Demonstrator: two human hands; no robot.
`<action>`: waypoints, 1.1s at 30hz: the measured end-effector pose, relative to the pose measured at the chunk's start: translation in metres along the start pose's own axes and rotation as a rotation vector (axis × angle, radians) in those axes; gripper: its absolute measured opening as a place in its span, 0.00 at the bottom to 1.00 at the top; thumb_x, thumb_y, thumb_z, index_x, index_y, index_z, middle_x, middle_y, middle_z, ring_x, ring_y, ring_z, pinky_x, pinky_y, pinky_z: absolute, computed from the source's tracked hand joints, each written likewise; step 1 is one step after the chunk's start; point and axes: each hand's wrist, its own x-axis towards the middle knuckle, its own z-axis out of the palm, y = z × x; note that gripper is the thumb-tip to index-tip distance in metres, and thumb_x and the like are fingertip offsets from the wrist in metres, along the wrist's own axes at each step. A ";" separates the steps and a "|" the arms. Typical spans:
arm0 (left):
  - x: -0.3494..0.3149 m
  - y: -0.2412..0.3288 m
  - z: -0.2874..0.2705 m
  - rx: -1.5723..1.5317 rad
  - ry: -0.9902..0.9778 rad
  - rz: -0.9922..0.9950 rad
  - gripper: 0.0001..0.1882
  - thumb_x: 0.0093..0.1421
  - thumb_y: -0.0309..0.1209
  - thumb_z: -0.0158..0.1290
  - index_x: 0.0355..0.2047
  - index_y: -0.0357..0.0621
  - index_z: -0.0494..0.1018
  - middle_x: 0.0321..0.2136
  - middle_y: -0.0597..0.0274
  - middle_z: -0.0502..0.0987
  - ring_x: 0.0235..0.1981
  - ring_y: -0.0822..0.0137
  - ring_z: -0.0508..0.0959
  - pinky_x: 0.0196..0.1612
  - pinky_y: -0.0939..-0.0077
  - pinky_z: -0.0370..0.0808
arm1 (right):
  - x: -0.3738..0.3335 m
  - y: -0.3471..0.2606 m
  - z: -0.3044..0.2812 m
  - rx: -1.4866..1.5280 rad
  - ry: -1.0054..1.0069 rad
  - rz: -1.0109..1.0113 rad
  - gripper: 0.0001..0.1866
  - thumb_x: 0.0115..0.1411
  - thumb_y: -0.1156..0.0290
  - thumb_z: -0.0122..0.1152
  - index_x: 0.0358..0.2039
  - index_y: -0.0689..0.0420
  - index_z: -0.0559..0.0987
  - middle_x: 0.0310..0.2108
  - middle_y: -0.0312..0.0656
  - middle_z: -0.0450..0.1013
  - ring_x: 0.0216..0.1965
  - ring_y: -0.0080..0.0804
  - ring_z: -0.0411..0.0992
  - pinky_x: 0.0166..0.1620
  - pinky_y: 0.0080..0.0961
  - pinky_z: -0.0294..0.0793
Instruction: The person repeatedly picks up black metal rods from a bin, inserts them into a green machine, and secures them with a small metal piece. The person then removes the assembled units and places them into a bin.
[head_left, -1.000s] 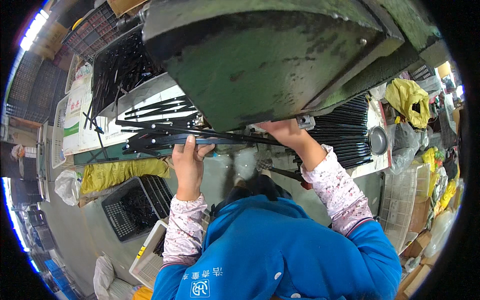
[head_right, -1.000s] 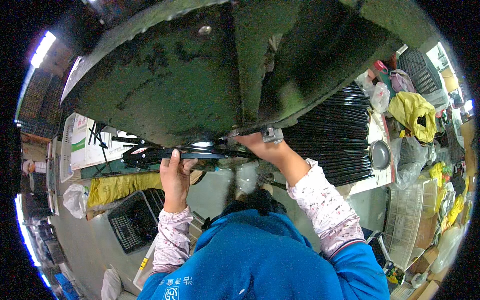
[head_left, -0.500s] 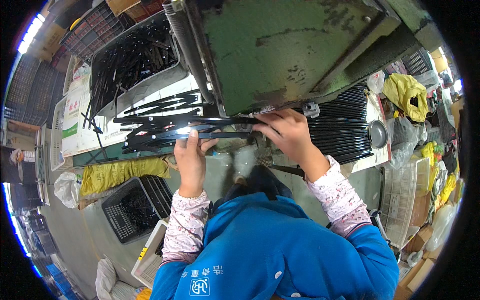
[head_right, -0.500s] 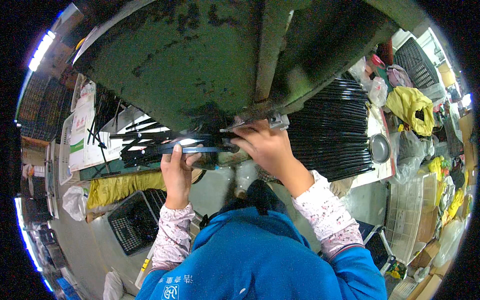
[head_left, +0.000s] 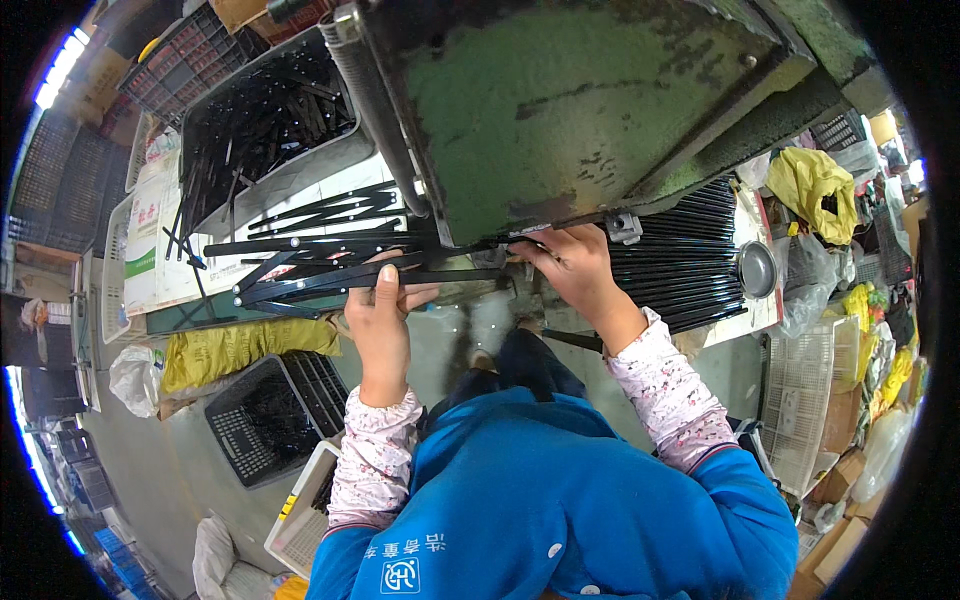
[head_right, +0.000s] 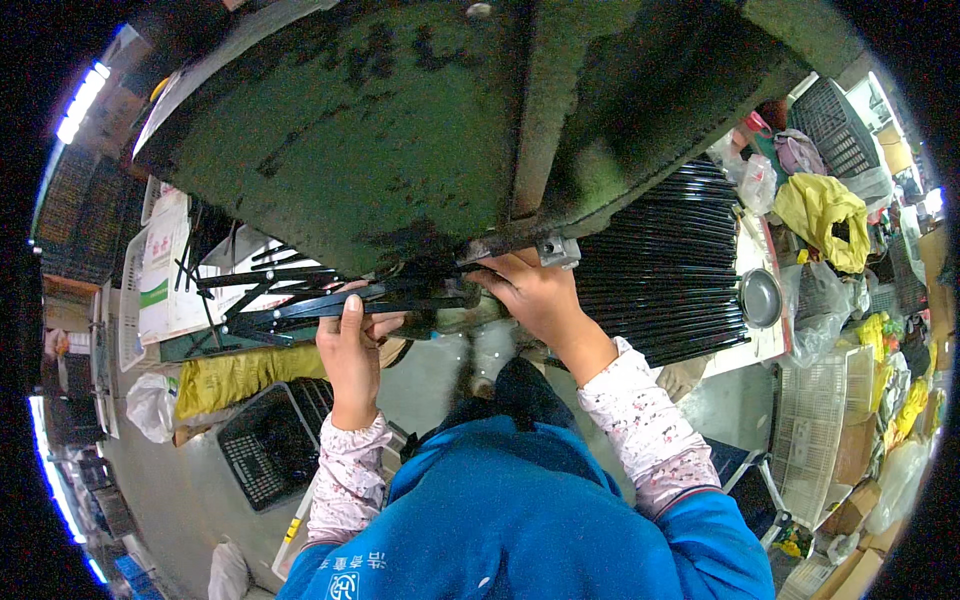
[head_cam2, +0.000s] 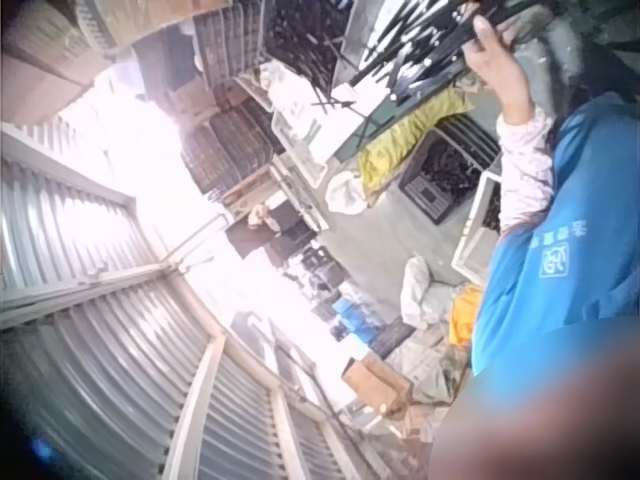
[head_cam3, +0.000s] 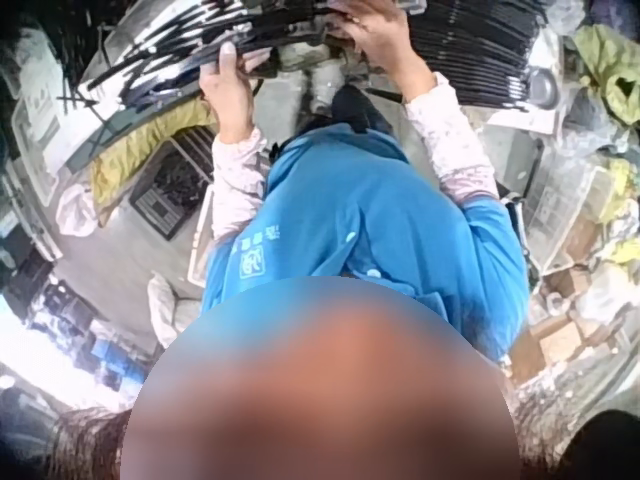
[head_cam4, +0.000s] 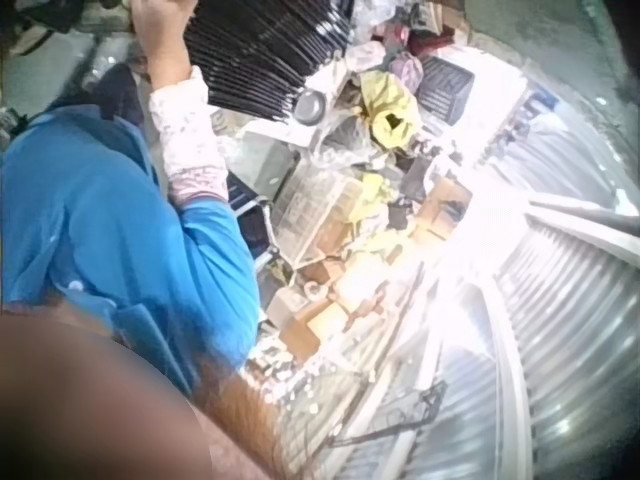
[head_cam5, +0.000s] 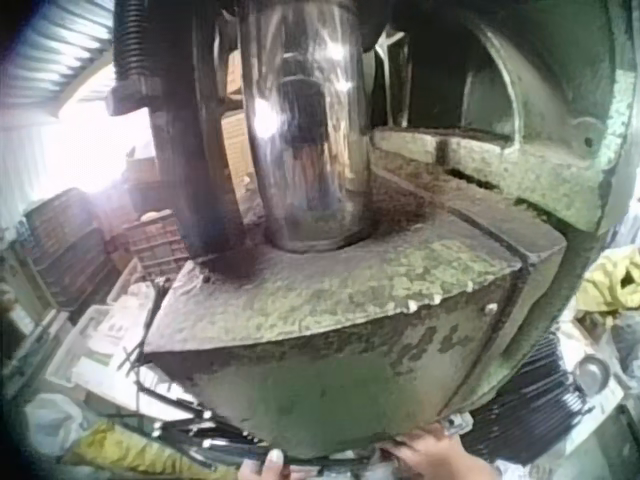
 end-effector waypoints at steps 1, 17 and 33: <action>0.001 0.001 0.001 -0.002 0.005 -0.001 0.18 0.66 0.34 0.46 0.48 0.28 0.66 0.33 0.46 0.76 0.29 0.57 0.81 0.34 0.70 0.82 | -0.001 0.001 0.002 0.004 -0.022 0.011 0.11 0.45 0.71 0.71 0.30 0.57 0.81 0.25 0.41 0.77 0.26 0.39 0.76 0.32 0.30 0.74; -0.004 -0.037 0.020 -0.299 -0.220 -0.244 0.14 0.66 0.26 0.47 0.49 0.36 0.59 0.42 0.48 0.73 0.40 0.54 0.80 0.45 0.63 0.81 | -0.058 0.084 0.075 0.472 -0.422 0.770 0.35 0.47 0.88 0.63 0.57 0.60 0.64 0.56 0.46 0.65 0.54 0.37 0.69 0.52 0.34 0.72; 0.010 -0.037 0.044 -0.374 -0.107 -0.106 0.15 0.63 0.27 0.52 0.46 0.38 0.60 0.35 0.55 0.74 0.36 0.64 0.78 0.46 0.63 0.79 | -0.093 0.139 0.143 -0.891 -0.255 -0.226 0.12 0.59 0.72 0.51 0.42 0.62 0.76 0.40 0.51 0.74 0.43 0.48 0.72 0.47 0.39 0.69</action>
